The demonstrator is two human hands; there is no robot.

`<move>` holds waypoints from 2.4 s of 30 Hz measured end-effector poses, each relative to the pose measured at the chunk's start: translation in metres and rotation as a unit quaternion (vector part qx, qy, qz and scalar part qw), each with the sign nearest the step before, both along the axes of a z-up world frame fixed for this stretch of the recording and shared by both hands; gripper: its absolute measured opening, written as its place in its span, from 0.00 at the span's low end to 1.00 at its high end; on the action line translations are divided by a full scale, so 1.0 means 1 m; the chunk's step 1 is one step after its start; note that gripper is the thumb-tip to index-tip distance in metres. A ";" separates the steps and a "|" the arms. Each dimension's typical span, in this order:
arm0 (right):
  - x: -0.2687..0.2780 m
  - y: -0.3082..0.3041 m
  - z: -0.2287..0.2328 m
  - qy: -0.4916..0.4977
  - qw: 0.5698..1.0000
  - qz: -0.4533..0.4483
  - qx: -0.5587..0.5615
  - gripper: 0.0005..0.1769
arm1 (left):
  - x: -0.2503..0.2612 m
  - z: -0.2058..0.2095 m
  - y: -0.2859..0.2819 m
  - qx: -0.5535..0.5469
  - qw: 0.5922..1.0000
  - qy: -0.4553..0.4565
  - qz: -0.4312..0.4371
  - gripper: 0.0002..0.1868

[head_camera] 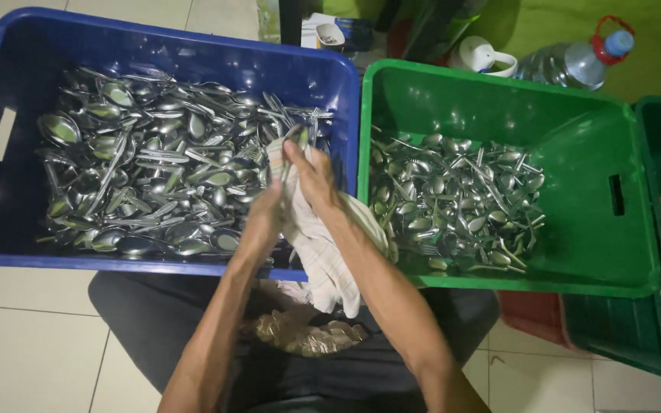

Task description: Wiping and drying metal spoons with a cloth and moving them between plastic crates.

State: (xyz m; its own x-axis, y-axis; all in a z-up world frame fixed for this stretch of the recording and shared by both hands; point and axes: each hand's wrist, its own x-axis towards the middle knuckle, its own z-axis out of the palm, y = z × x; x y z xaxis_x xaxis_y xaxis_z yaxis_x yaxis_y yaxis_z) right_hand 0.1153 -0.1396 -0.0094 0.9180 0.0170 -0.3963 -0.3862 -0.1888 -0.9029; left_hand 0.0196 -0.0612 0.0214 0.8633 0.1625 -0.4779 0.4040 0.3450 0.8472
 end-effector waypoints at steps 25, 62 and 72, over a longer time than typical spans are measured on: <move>0.003 -0.025 0.007 0.077 0.969 -0.005 0.235 0.25 | -0.051 0.065 0.043 0.296 0.941 -0.091 -0.134 0.19; -0.029 0.023 -0.034 -0.641 0.704 0.204 -0.230 0.08 | 0.043 -0.017 0.044 -0.174 0.975 -0.111 0.087 0.40; -0.035 -0.010 -0.012 -0.260 0.946 0.148 -0.122 0.13 | 0.047 -0.030 0.060 0.006 0.955 -0.221 0.198 0.18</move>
State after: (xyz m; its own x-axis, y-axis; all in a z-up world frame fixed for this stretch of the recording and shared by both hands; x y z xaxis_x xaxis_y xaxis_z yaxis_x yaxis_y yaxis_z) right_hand 0.0803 -0.1500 -0.0214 0.9594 0.2699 0.0818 0.2001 -0.4472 -0.8718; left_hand 0.0663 -0.0012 -0.0085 0.8500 0.5213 -0.0759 -0.1548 0.3847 0.9100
